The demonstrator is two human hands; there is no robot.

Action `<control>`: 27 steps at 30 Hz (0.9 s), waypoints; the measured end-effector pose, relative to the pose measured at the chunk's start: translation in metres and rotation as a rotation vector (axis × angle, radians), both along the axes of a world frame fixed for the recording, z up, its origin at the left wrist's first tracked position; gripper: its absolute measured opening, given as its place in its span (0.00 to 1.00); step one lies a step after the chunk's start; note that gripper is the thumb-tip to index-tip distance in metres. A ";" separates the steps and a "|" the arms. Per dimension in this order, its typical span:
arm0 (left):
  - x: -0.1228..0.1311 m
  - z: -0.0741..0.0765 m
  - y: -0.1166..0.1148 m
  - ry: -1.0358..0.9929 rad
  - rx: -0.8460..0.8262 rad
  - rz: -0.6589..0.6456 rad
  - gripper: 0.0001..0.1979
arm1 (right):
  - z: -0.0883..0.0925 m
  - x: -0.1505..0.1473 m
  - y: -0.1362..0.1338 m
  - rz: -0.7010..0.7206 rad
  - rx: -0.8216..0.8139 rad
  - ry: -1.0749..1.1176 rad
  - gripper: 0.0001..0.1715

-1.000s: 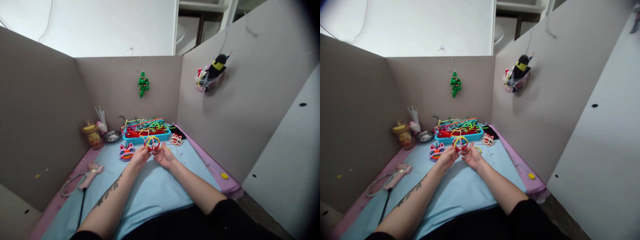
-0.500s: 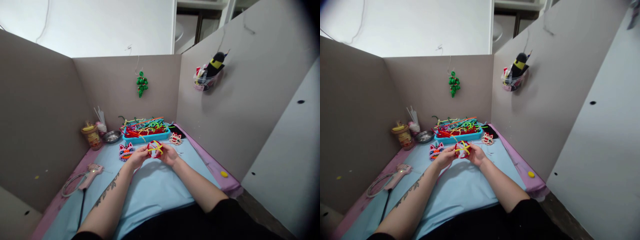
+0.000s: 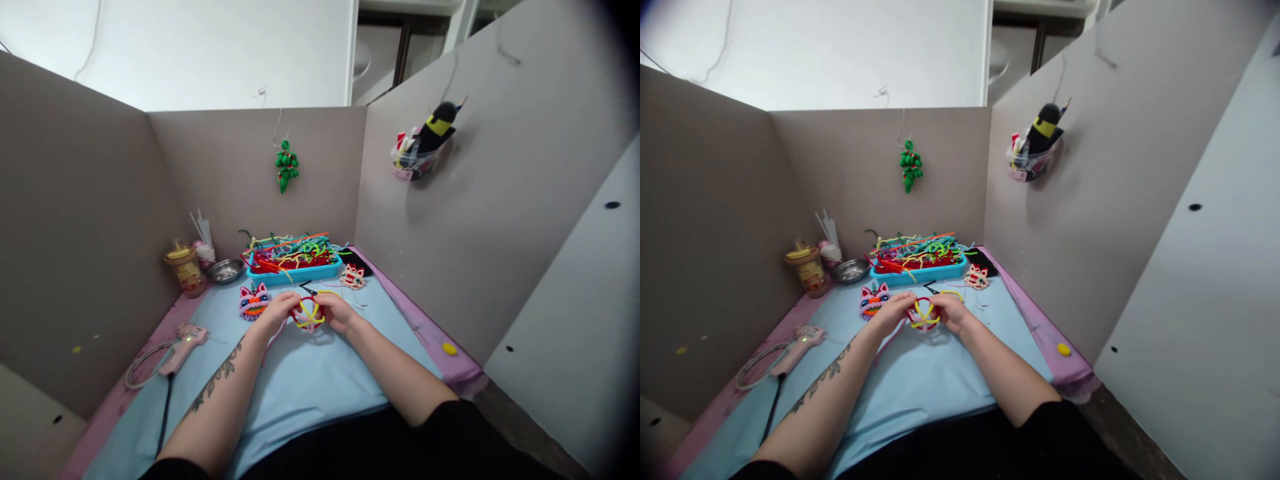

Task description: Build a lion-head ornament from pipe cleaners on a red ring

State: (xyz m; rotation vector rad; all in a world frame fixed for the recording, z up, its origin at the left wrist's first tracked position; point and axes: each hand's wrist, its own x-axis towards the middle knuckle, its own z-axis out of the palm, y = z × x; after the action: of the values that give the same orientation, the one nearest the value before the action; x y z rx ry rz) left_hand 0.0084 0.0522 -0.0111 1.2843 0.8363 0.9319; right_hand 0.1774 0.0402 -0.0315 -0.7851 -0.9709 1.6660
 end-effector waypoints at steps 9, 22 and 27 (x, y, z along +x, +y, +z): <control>0.002 -0.002 0.001 0.066 0.019 0.039 0.14 | -0.005 0.000 0.003 0.051 -0.020 0.003 0.12; -0.003 0.007 -0.011 -0.023 -0.200 -0.099 0.08 | -0.007 -0.001 0.003 0.068 -0.109 0.007 0.09; -0.001 0.004 -0.012 -0.029 -0.302 -0.136 0.09 | -0.003 -0.002 -0.001 0.076 -0.083 -0.036 0.08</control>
State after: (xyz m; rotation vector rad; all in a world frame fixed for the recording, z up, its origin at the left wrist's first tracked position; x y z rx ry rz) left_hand 0.0074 0.0402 -0.0067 1.0490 0.8213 0.6856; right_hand 0.1756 0.0391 -0.0346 -0.8448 -0.9718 1.7732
